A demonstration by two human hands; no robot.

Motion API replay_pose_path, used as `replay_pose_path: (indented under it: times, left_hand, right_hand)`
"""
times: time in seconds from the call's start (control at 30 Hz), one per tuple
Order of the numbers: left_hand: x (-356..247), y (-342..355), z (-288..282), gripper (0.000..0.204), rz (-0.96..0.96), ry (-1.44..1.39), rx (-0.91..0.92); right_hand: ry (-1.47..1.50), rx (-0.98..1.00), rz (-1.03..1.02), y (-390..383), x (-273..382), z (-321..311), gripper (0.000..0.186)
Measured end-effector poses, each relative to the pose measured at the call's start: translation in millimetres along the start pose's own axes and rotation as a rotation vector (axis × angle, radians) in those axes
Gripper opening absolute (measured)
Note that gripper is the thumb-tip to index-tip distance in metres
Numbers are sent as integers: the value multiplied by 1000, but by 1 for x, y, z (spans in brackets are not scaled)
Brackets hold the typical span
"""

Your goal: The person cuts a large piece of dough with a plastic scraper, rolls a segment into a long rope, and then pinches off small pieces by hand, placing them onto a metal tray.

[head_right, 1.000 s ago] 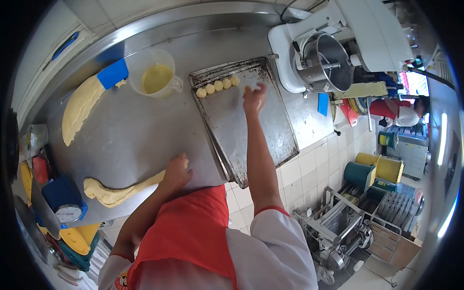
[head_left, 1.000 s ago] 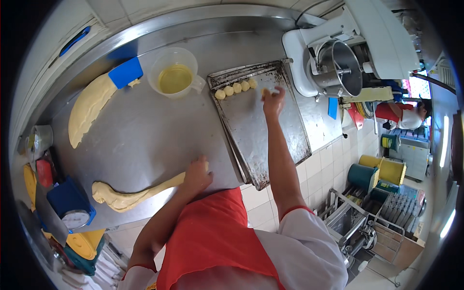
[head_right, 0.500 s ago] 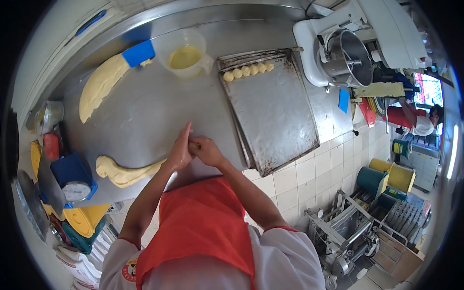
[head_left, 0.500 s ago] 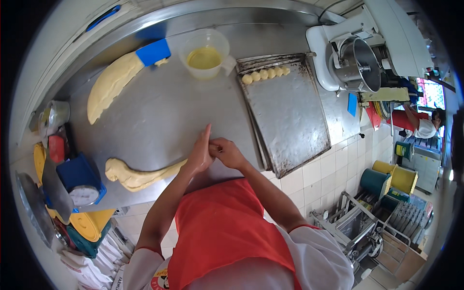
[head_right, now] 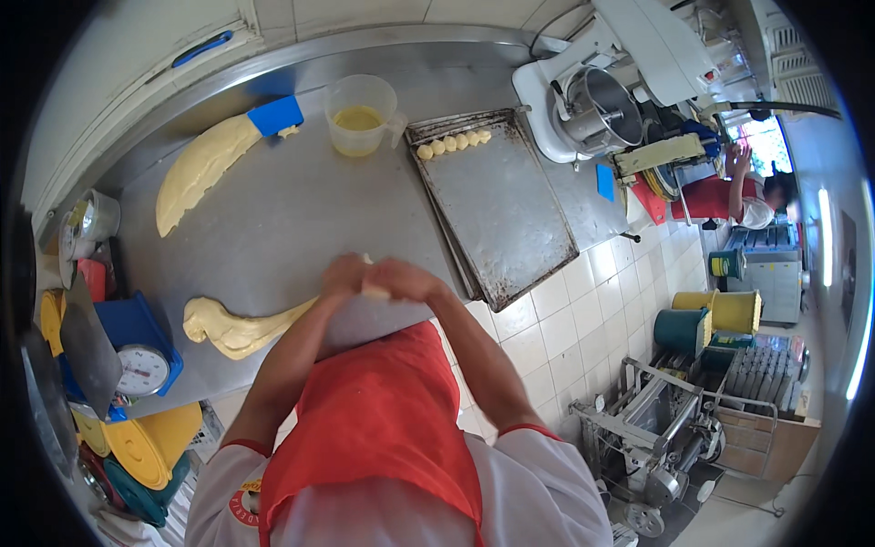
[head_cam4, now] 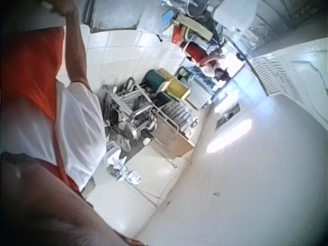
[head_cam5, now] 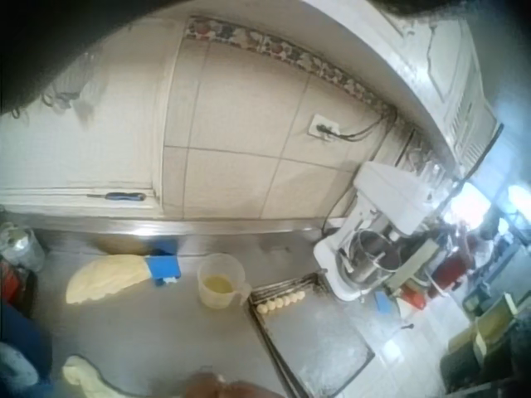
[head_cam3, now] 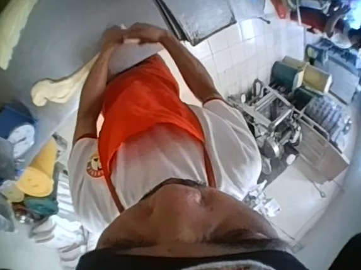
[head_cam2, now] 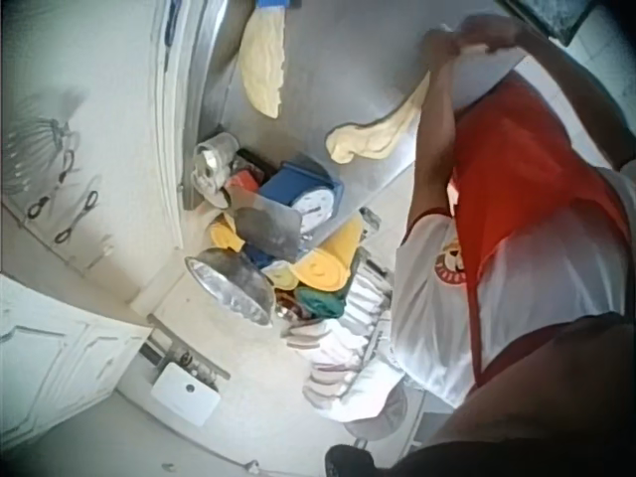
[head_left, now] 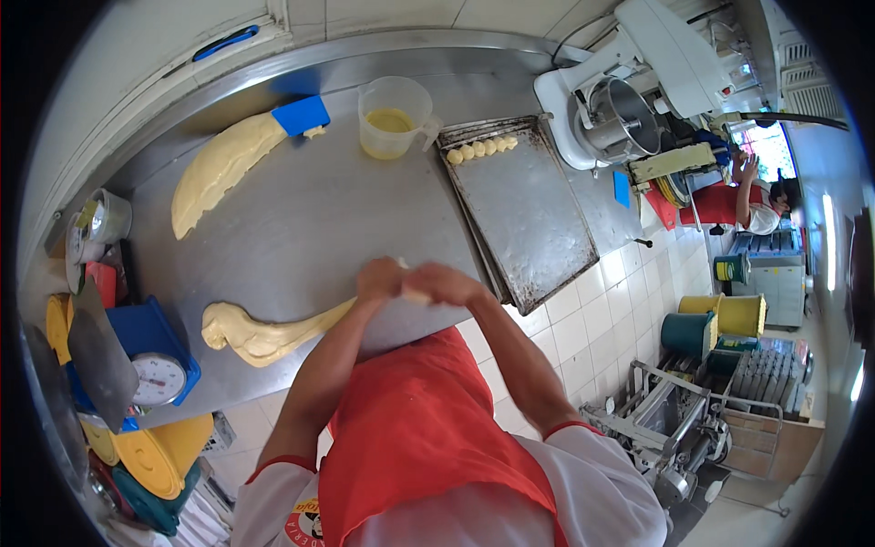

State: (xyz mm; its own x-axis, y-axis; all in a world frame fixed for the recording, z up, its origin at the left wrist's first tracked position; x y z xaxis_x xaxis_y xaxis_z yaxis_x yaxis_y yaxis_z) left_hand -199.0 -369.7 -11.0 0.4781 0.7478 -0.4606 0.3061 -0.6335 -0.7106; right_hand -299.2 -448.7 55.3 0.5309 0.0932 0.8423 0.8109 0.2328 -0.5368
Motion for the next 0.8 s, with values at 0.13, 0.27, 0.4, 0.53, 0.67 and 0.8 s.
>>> replay_pose_path:
  times: [0.13, 0.27, 0.4, 0.53, 0.67, 0.8]
  left_hand:
    - [-7, 6, -32, 43, -96, -175, -40]
    - [5, 12, -3, 53, -23, -79, -51]
    - [-2, 4, -2, 62, 115, -100, -142]
    - [-6, -9, -9, 70, 154, -221, -202]
    - [6, -18, -9, 76, 93, -381, -181]
    - [7, -32, -11, 77, 243, -420, -319]
  right_hand:
    - [118, -241, -139, -26, -40, -67, 27]
    - [126, -922, -75, -31, -63, -195, 22]
    - [-301, -1180, -83, -2, -31, -245, 26]
    - [-474, -1113, 61, 28, -32, -257, 43]
    - [-559, -1118, -12, 8, 1, -186, 43]
    - [-204, -540, -163, 42, -23, -46, 36]
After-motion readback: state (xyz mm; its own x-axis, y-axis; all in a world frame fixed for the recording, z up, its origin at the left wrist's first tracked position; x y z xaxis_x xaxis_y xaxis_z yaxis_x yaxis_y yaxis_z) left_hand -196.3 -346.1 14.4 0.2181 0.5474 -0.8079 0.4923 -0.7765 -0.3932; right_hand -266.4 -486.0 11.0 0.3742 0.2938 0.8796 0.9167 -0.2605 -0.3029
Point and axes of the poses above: each hand's wrist, its own y-axis towards the middle knuckle, its own z-axis out of the palm, x = y × z, the point moved 8 cm from there along y, towards the middle knuckle, and after that the axes turned 15 degrees about x, right-handed, at the moved point
